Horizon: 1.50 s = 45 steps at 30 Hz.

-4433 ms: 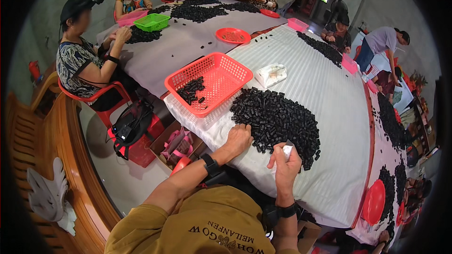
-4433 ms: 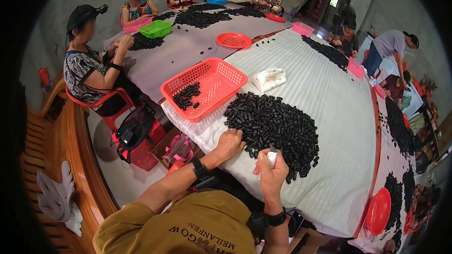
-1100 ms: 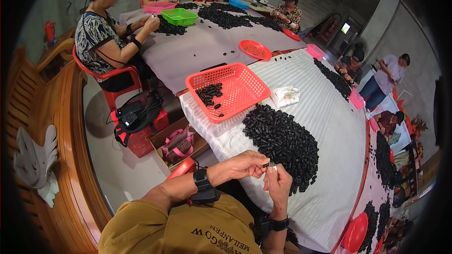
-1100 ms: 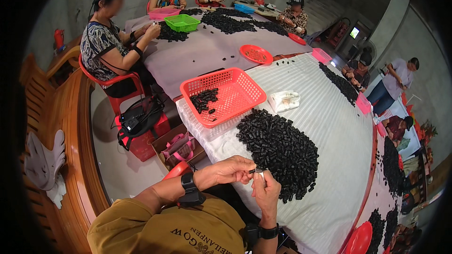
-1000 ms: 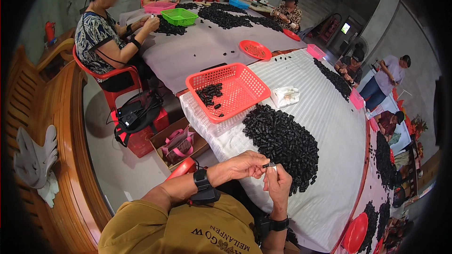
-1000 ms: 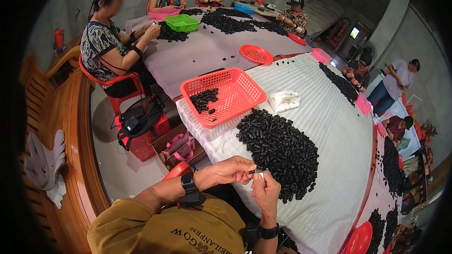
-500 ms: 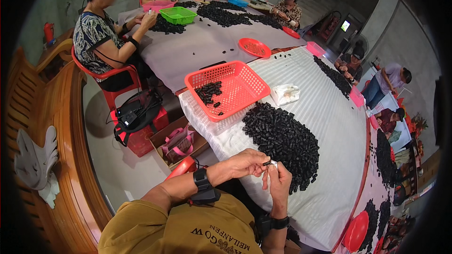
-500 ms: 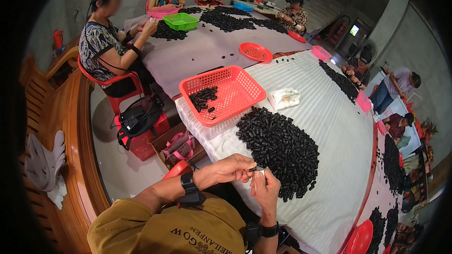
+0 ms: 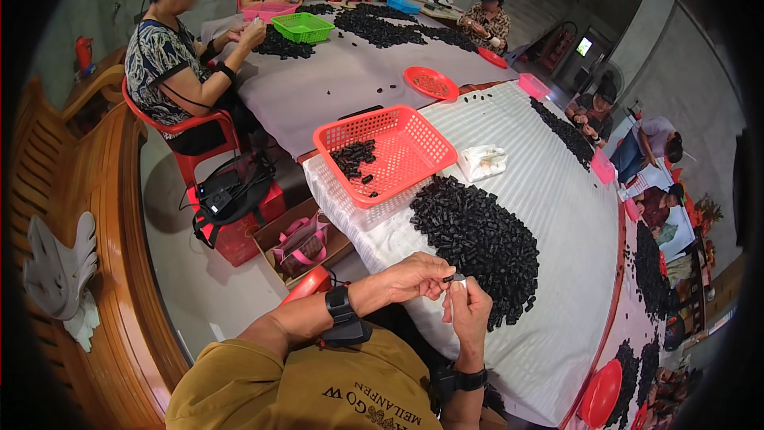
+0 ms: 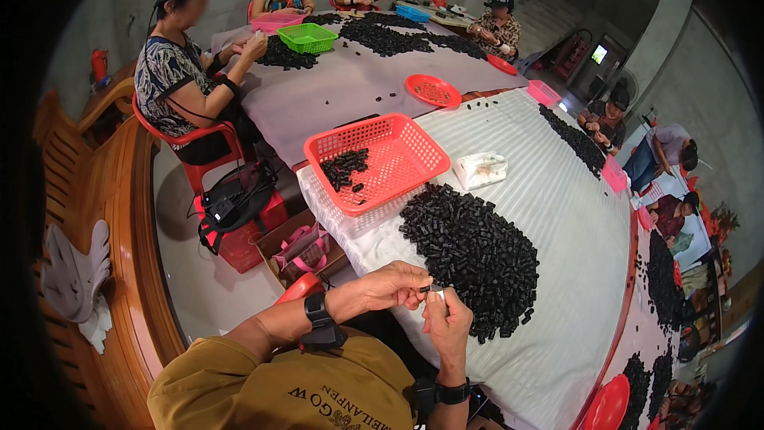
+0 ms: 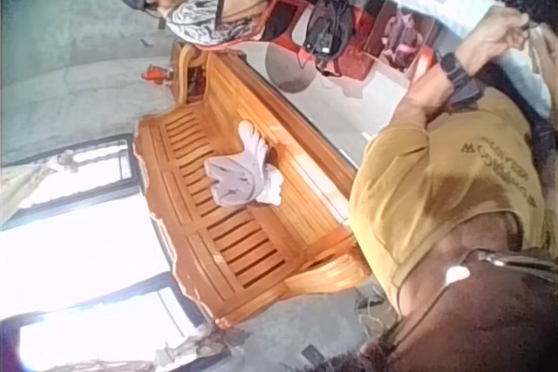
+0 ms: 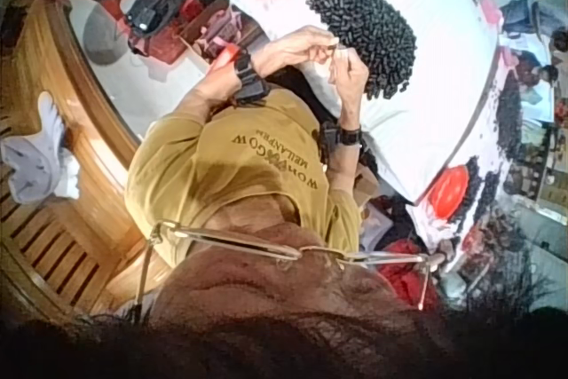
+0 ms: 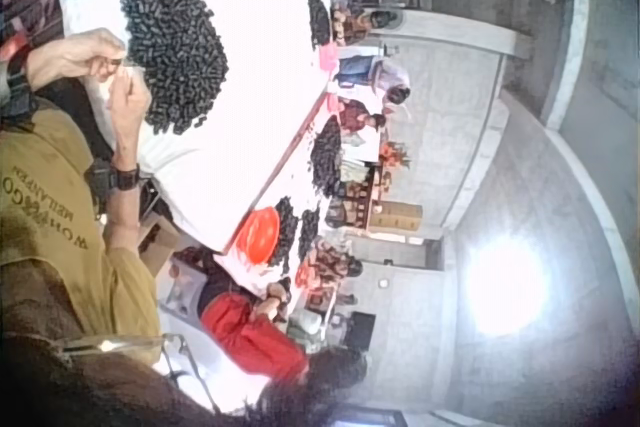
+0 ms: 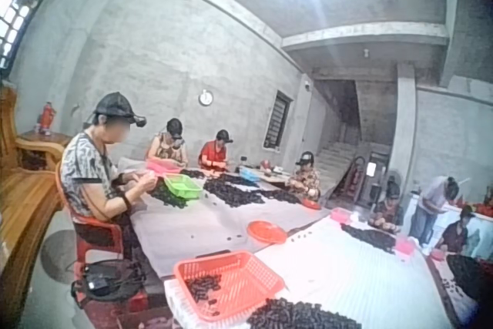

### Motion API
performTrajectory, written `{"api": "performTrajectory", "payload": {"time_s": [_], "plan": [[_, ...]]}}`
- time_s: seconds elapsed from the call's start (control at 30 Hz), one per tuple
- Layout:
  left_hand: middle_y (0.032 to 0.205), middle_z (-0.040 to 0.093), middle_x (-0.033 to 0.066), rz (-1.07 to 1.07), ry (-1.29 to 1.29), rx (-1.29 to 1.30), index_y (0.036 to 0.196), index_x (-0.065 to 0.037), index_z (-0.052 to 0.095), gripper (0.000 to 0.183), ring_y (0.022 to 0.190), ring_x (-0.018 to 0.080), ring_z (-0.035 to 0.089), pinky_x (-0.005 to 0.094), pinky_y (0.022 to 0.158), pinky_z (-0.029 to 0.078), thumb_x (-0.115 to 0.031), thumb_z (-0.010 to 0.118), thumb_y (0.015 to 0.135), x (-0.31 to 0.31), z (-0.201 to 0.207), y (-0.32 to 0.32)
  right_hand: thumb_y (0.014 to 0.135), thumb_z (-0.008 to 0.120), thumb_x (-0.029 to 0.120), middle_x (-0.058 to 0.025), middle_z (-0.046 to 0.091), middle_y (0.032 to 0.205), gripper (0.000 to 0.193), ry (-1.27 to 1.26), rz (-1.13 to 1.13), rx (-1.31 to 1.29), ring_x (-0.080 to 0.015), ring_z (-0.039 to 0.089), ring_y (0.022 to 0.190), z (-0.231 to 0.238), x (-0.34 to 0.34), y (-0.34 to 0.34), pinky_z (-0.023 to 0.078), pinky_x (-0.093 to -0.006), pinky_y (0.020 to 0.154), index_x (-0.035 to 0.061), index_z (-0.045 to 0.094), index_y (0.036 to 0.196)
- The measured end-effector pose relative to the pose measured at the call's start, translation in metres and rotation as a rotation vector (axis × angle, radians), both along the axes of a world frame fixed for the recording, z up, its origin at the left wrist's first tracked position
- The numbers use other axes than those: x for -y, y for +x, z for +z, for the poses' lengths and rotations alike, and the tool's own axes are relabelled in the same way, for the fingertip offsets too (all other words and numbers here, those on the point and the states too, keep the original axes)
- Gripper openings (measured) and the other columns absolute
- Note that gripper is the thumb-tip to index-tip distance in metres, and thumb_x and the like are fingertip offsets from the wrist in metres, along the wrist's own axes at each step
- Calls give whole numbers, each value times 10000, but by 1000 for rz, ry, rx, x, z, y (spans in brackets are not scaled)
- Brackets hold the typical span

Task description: Sorting and inspecting small black plastic components at a work table in a shoe factory.

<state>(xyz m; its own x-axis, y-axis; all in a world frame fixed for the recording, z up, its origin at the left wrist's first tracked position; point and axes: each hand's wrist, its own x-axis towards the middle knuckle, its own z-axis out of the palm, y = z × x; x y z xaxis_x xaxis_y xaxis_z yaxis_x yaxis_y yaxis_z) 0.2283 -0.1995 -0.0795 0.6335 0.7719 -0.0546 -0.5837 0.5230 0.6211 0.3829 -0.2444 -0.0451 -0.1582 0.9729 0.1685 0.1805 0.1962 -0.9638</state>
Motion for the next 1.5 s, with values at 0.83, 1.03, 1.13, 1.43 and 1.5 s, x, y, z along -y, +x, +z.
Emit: {"api": "performTrajectory", "payload": {"time_s": [0.83, 1.03, 1.13, 1.43, 1.5], "plan": [[660, 567, 45, 22, 7, -64, 798, 1, 592, 193, 508, 109, 496, 208, 472, 390, -175, 600, 877, -1, -2, 0, 901, 505, 123, -19, 515, 573, 213, -71, 22, -15, -53, 442, 400, 1, -1, 1, 340, -193, 361, 21, 506, 714], [660, 566, 46, 25, 3, -76, 783, -4, 586, 194, 506, 110, 501, 209, 464, 392, -177, 610, 869, 0, -1, 1, 901, 507, 125, -19, 515, 574, 215, -74, 22, -12, -54, 444, 405, 2, -1, 1, 339, -195, 362, 18, 508, 715], [662, 566, 47, 30, -7, -70, 778, -6, 582, 193, 502, 110, 502, 209, 461, 391, -174, 611, 868, 0, -1, 2, 915, 478, 130, -29, 520, 572, 219, -37, 11, -8, -64, 444, 391, 0, -1, 2, 333, -200, 355, 9, 520, 738], [649, 566, 44, 34, -4, -86, 774, -5, 591, 194, 501, 104, 507, 203, 458, 392, -173, 613, 866, -1, -2, 0, 903, 502, 123, -20, 512, 573, 212, -70, 38, 4, -56, 435, 401, 4, 0, -1, 339, -203, 364, 13, 513, 723], [646, 566, 44, 38, 9, -80, 773, -7, 594, 200, 502, 100, 508, 198, 456, 388, -182, 612, 867, 0, -1, 0, 904, 498, 123, -23, 512, 572, 212, -74, 34, 8, -57, 433, 399, 3, 0, -2, 340, -204, 363, 13, 511, 725]]}}
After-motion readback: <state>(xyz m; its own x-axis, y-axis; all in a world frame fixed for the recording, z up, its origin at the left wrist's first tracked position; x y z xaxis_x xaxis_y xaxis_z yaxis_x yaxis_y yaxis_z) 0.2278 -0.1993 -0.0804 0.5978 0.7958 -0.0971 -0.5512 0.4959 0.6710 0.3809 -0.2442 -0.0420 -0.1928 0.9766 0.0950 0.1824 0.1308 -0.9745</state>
